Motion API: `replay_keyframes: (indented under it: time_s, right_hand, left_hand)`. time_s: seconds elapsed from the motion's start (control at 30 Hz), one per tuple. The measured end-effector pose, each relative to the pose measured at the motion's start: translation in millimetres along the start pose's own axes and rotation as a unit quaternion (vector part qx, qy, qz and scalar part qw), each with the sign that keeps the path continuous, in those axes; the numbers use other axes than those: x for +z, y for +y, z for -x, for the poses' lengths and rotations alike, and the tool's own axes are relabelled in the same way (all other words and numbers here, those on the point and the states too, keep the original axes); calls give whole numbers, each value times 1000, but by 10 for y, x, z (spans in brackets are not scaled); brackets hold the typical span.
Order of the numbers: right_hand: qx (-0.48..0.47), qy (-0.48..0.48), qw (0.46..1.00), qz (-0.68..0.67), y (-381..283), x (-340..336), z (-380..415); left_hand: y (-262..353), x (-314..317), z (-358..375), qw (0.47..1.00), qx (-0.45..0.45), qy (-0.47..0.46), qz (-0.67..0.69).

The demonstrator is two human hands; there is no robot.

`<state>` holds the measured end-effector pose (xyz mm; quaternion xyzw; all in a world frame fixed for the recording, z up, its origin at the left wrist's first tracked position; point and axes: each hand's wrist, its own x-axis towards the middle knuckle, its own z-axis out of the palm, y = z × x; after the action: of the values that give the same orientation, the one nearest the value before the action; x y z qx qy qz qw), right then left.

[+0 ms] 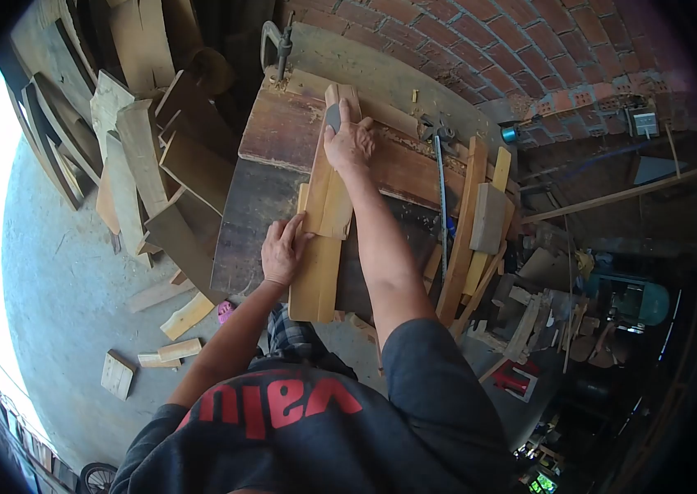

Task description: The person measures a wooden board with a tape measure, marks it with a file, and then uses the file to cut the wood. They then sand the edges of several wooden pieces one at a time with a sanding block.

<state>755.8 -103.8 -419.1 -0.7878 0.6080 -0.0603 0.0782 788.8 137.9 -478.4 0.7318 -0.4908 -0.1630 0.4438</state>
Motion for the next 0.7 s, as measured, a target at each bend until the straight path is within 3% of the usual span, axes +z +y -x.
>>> replay_keyframes:
  time_s: [0.13,0.2,0.3,0.37,0.4,0.47,0.53,0.7]
  right_hand:
    - [13,-45,997,54,65,-100,1495]
    - [8,-69,996,58,136,-82,1857]
    - [11,-30,998,48,69,10,1324]
    - [36,-61,997,29,-104,-153,668]
    - [3,-18,1000,21,-79,-106,368]
    - [-5,-20,1000,18,-33,-31,52]
    - [5,-42,999,8,-57,-99,212]
    - [7,-98,993,66,88,-144,1757]
  left_hand:
    - [-5,28,14,1000,-11,3,0]
    - [-5,27,11,1000,-3,3,2]
    - [-16,40,14,1000,-10,-2,-9]
    - [-14,44,6,1000,-14,-13,-19]
    - [-2,31,-2,1000,-6,-7,-17]
    - [3,28,6,1000,-4,-1,-20]
    - [14,8,7,1000,2,3,-14]
    - [10,18,25,1000,-2,-1,-1]
